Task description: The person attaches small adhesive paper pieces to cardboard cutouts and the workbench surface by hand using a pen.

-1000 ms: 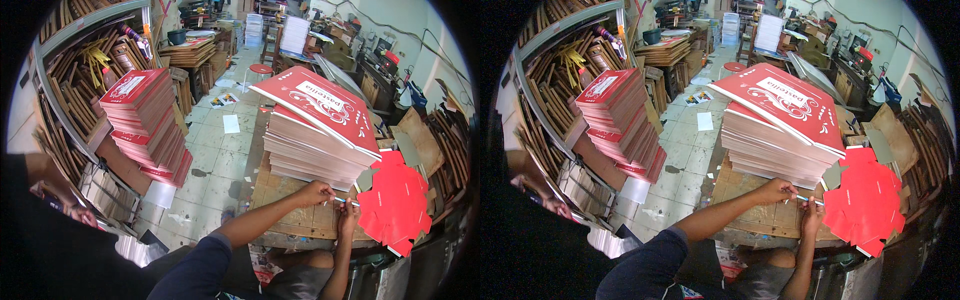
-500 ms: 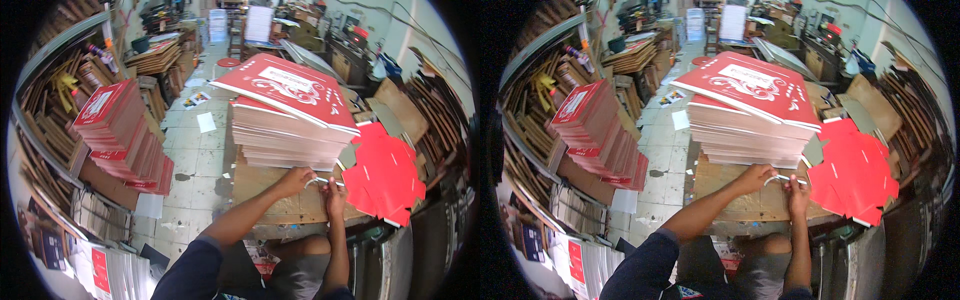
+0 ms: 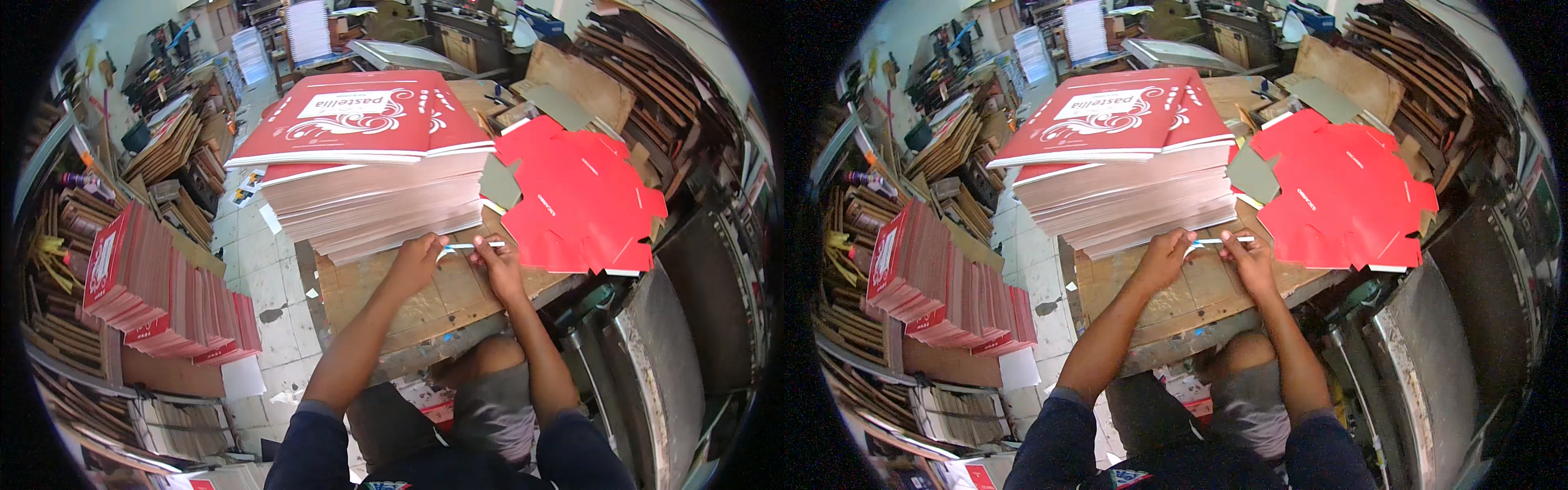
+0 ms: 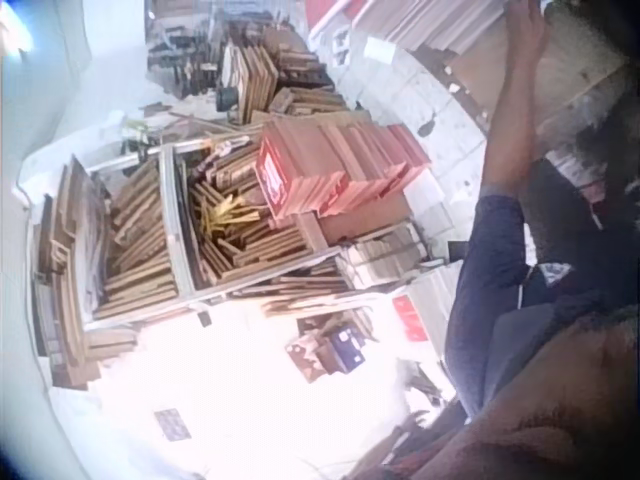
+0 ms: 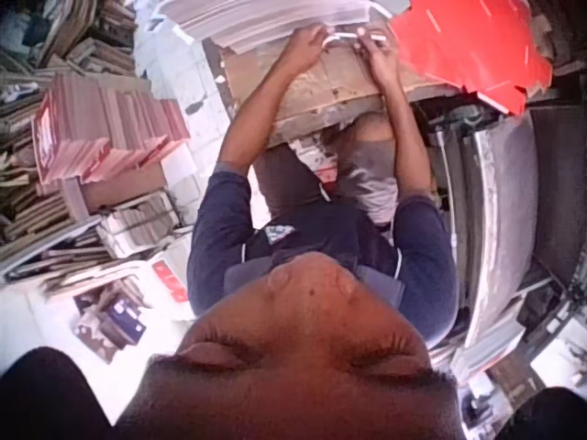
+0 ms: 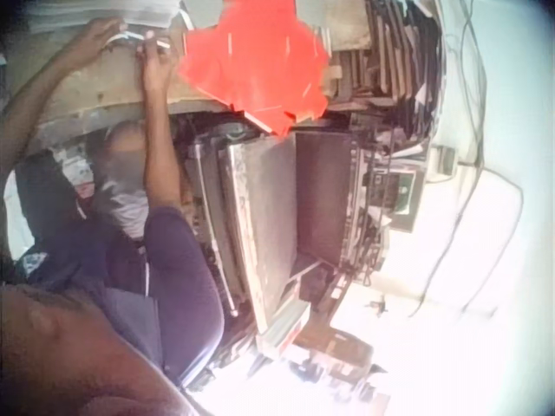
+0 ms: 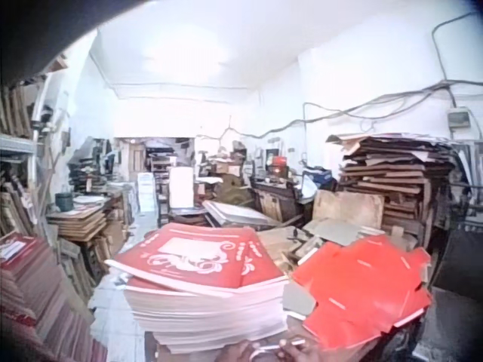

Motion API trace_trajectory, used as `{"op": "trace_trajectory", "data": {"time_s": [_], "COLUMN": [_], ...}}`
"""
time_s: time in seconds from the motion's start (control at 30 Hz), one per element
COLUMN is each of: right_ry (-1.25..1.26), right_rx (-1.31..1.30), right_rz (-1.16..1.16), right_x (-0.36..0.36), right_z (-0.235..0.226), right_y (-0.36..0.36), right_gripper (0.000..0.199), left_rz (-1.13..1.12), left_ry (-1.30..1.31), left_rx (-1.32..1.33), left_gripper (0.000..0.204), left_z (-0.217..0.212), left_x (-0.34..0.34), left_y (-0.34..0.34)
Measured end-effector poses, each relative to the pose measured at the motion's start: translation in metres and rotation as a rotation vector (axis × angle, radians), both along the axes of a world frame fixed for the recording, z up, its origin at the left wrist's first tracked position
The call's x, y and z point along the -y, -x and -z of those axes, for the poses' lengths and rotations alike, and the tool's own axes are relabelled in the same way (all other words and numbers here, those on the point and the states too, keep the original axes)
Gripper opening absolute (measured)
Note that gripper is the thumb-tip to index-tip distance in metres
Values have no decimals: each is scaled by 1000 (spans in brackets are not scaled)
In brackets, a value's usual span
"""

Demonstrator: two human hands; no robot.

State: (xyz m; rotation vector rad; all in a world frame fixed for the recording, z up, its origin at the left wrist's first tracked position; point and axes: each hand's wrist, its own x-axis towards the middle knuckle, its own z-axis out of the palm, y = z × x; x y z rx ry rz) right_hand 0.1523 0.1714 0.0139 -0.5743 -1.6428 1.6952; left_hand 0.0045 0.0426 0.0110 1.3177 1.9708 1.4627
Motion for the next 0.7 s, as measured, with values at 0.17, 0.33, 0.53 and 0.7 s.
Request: {"op": "trace_trajectory", "data": {"time_s": [0.17, 0.33, 0.53, 0.7], "right_ry": [40, 47, 70, 81], "right_rx": [-34, -74, -88, -89], "right_rz": [-5, 2, 7, 6], "right_x": [-6, -12, -12, -12], "right_z": [1, 9, 11, 13], "right_y": [0, 1, 2, 2], "right_gripper": [29, 29, 29, 28], "left_rz": [41, 113, 117, 147], "left_ry": [-52, -115, -134, -92], "left_rx": [195, 443, 436, 449], "left_gripper": [39, 29, 27, 26], "left_z": [5, 3, 3, 5], "left_x": [-5, -6, -6, -5], "left_y": [1, -3, -1, 5]}}
